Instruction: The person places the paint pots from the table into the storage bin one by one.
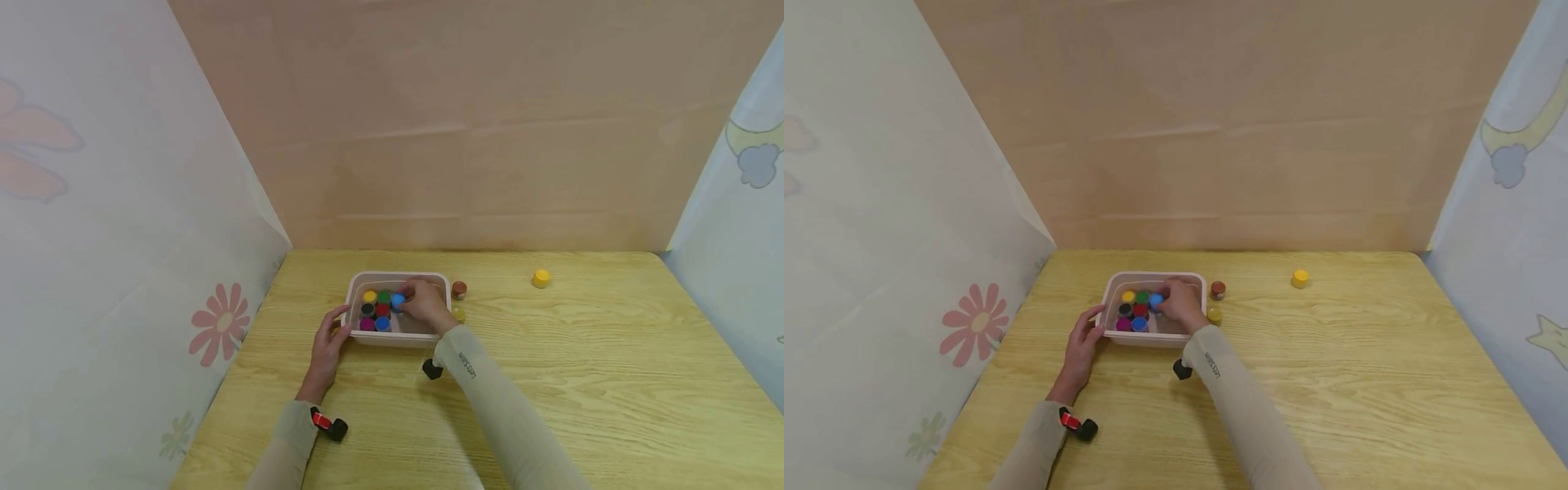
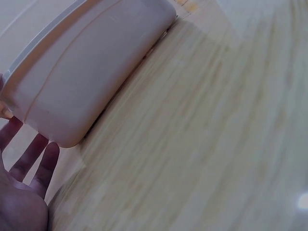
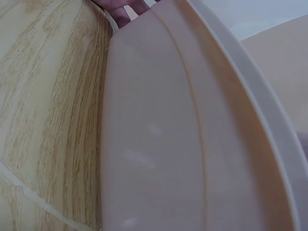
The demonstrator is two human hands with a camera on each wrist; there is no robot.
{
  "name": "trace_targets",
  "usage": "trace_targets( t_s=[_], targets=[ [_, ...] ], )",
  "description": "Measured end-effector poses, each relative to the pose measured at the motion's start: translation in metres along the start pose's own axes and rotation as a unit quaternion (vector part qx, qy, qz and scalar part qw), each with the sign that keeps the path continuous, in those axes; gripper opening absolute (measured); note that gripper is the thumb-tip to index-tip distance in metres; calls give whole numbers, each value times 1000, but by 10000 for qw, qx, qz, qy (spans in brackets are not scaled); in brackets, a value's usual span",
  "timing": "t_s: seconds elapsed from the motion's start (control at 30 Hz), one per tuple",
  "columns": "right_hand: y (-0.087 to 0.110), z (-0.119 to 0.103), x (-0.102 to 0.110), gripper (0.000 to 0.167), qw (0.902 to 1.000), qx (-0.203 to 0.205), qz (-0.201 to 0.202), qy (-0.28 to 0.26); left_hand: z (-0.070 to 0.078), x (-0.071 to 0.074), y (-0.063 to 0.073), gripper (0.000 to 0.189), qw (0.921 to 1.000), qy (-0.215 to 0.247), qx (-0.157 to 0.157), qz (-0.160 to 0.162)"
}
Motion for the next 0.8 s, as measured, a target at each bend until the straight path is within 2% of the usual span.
trace_targets(
  t_s=[0.17, 0.33, 0.47, 0.63, 0.8],
  targets=[
    [2, -3, 5, 32, 9998, 38, 117, -154, 2, -1, -1, 43, 10000, 44, -9, -43],
    [7, -9, 13, 30, 9976, 419, 542, -130, 4, 0, -2, 42, 10000, 16, -67, -65],
    [16, -18, 24, 29, 9957, 673, 596, -235, 3, 1, -1, 42, 10000, -14, -44, -49],
    [29, -26, 48, 31, 9938, 848, 549, -460, 1, 1, 1, 42, 10000, -25, 3, -60],
    [42, -16, 79, 32, 9918, 962, 656, -518, 0, 2, 1, 41, 10000, -47, 26, -18]
  ],
)
Point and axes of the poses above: each hand's wrist, its own y-axis away from the middle knuckle, its own x-axis out of the back of the hand, z = x × y, the point moved 5 cm from there along -y, towards the middle knuckle, and after that the axes turned 9 degrees about -y, right-handed, at the moved point
